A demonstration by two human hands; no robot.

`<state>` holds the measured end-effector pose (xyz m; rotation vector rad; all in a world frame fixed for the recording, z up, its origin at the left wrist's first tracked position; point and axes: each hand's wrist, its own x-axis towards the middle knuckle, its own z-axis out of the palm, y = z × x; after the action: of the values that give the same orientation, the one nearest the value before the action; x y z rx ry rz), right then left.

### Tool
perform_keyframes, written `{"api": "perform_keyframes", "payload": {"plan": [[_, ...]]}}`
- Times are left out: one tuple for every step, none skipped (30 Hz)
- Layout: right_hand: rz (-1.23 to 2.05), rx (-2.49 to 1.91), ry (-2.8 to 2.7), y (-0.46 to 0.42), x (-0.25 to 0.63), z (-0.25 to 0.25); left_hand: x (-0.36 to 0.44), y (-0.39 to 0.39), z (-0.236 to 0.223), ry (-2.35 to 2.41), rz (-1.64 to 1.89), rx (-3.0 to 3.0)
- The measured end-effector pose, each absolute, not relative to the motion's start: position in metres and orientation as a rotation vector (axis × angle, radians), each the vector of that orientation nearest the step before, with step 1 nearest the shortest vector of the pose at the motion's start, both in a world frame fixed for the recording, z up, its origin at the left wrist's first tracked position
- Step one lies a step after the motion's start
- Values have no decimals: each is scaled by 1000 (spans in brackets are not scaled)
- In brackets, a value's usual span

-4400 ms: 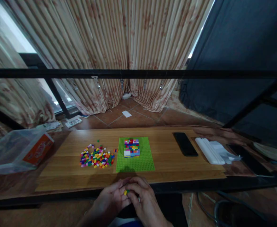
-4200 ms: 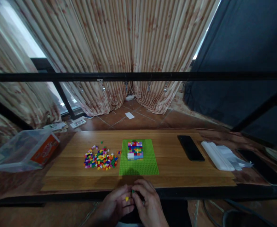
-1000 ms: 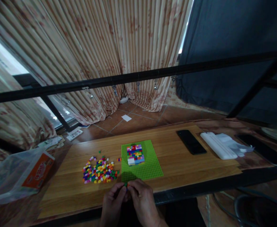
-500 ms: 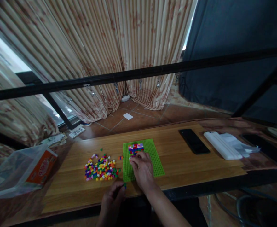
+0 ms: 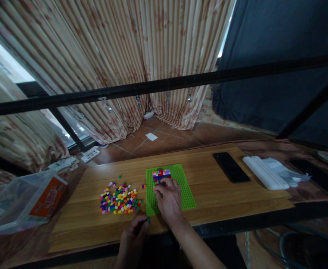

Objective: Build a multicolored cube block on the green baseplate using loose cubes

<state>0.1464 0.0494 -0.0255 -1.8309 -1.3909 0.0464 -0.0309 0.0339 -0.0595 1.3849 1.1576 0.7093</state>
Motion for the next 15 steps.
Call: {"api": "perform_keyframes", "payload": {"plan": [[20,-1833,-1409,49,146,-26,-31,34,-60,1158,709,1382],[-12,-1834,-1433,48,146,-26,-31,34,-61,1157,708,1383],[-51,-1831,-1460,47,145,-27,-31,34,-63,1157,708,1389],[-97,-1823,-1486,46,145,-27,-32,34,-66,1156,714,1399],[-150,-1810,-1511,45,144,-28,-32,34,-69,1157,721,1412],[-202,-1796,-1534,45,143,-29,-32,35,-72,1157,728,1427],[-250,-1783,-1553,44,143,-30,-32,35,-74,1161,733,1442],[-291,-1774,-1571,43,142,-31,-33,36,-77,1168,740,1453],[-327,-1770,-1585,42,141,-33,-33,36,-78,1173,742,1461],[-354,-1774,-1598,41,141,-34,-33,36,-80,1175,741,1464],[-376,-1783,-1606,40,141,-35,-33,36,-80,1175,740,1463],[-396,-1793,-1612,39,142,-36,-33,36,-80,1173,740,1460],[-415,-1802,-1617,38,143,-37,-32,36,-80,1169,737,1455],[-429,-1809,-1627,37,144,-37,-32,36,-80,1163,735,1448],[-439,-1813,-1640,37,145,-37,-32,36,-79,1159,735,1442]]}}
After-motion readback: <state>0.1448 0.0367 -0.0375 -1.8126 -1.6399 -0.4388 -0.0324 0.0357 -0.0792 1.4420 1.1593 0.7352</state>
